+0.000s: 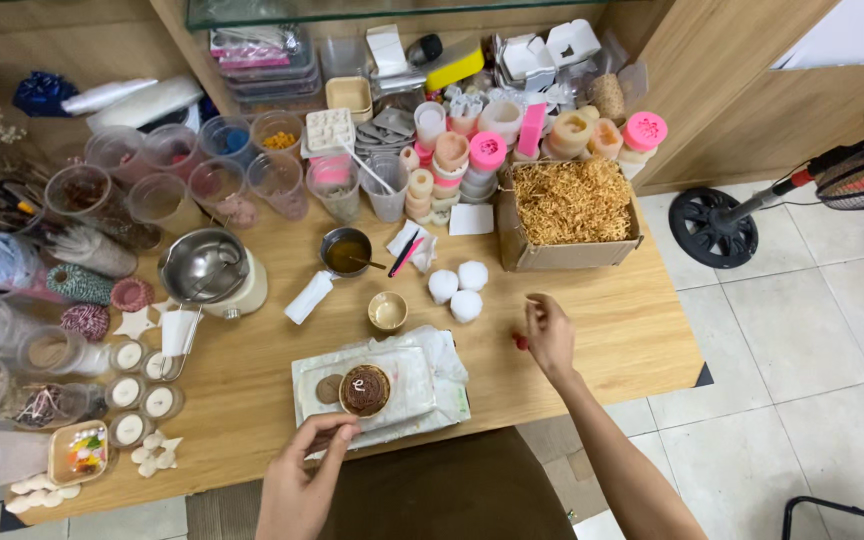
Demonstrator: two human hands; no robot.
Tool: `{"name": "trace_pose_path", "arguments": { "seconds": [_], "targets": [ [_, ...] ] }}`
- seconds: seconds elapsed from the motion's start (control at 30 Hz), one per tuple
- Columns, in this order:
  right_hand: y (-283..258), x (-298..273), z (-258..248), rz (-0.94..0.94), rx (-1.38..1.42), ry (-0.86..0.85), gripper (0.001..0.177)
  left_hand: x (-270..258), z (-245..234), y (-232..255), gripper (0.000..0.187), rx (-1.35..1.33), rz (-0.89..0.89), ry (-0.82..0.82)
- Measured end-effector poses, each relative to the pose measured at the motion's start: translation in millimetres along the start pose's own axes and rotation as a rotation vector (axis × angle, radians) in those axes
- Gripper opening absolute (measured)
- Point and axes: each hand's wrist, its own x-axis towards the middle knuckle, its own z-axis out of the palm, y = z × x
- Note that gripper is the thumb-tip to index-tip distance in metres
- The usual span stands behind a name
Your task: The person assembles a decorative candle by placing wax shavings into a round mold, adding a chocolate-shaped wax piece on top, and inserting a small wick.
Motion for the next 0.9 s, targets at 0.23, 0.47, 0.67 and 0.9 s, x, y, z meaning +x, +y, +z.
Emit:
{"name": "trace_pose_path", "arguments": {
  "seconds": [0.23, 0.47, 0.67, 0.9],
  "targets": [
    [17.8, 112.5, 88.3, -0.499, -0.233, -0.277, 0.046, 7.6, -19.5, -13.0, 0.02, -0.059, 0.089, 0.006],
    [52.3, 170.0, 158.4, -0.173, -0.384, -0.411, 0.06, 27.4, -12.1, -58.3, 0.018, -0.273, 0.094, -0.005],
    [51.4, 201.3, 172.7, -0.214, -0.379, -0.364, 0.073, 34.0, -13.1, -12.5, 0.018, -0.127, 0.011, 0.001],
    [48.3, 172.8, 169.1, -0.124, -0.623, -0.518, 0.05, 42.6, 15.0, 40.1, 0.014, -0.206, 0.079, -0.017]
  ]
}}
